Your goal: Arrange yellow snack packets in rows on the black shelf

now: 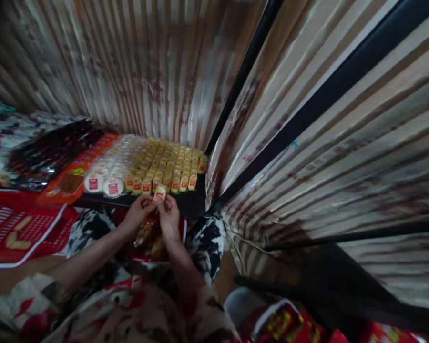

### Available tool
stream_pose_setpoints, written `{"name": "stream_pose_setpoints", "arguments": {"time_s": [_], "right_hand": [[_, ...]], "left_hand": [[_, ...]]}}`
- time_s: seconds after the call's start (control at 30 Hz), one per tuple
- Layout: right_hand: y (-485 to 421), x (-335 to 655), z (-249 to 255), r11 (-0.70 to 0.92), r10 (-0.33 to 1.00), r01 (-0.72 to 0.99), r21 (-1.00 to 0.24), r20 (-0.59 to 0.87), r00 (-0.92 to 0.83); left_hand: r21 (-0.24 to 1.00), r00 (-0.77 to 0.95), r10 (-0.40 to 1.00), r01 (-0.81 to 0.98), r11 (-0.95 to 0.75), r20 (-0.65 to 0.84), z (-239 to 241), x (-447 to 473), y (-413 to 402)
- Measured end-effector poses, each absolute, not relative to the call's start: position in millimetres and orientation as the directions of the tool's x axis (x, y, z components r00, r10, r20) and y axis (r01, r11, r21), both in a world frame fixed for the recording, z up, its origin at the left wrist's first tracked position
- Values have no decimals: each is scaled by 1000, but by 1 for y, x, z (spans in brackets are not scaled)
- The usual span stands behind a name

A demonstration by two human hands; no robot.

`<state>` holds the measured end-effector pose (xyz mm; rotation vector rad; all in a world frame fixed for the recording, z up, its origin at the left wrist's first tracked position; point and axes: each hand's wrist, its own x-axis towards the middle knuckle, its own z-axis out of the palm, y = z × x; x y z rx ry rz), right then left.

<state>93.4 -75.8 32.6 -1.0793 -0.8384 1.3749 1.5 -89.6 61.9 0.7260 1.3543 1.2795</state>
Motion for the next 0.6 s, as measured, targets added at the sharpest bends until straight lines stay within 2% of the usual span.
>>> {"name": "stream_pose_setpoints", "arguments": {"time_s": [0.07, 0.17, 0.27, 0.37, 0.43, 0.53, 0.6], "right_hand": [[-72, 98, 35, -93, 991, -320, -943, -118, 60], [-67, 106, 39, -78, 990, -300, -951, -108, 85], [-63, 113, 42, -87, 988, -298, -951, -121, 98], [-65, 117, 42, -166, 982, -295, -941, -186, 40], [-67, 120, 42, -195, 979, -264, -945, -205, 9], [-65, 125, 43, -143, 989, -212, -967, -148, 8], [-62, 127, 45, -119, 990, -220, -968, -132, 42]], "left_hand": [[954, -187, 946, -195, 227, -263, 60, -1, -85], [979, -108, 973, -6, 206, -205, 60, -9, -77], [976, -112, 979, 122, 182, -169, 68, -17, -65], [981, -127, 988, 162, 111, -91, 75, -21, -51], [978, -64, 998, 205, 41, -29, 76, -23, -43], [969, 64, 998, 246, -15, -1, 70, -26, -37], [979, 48, 998, 203, 27, -38, 66, -26, -39]]}}
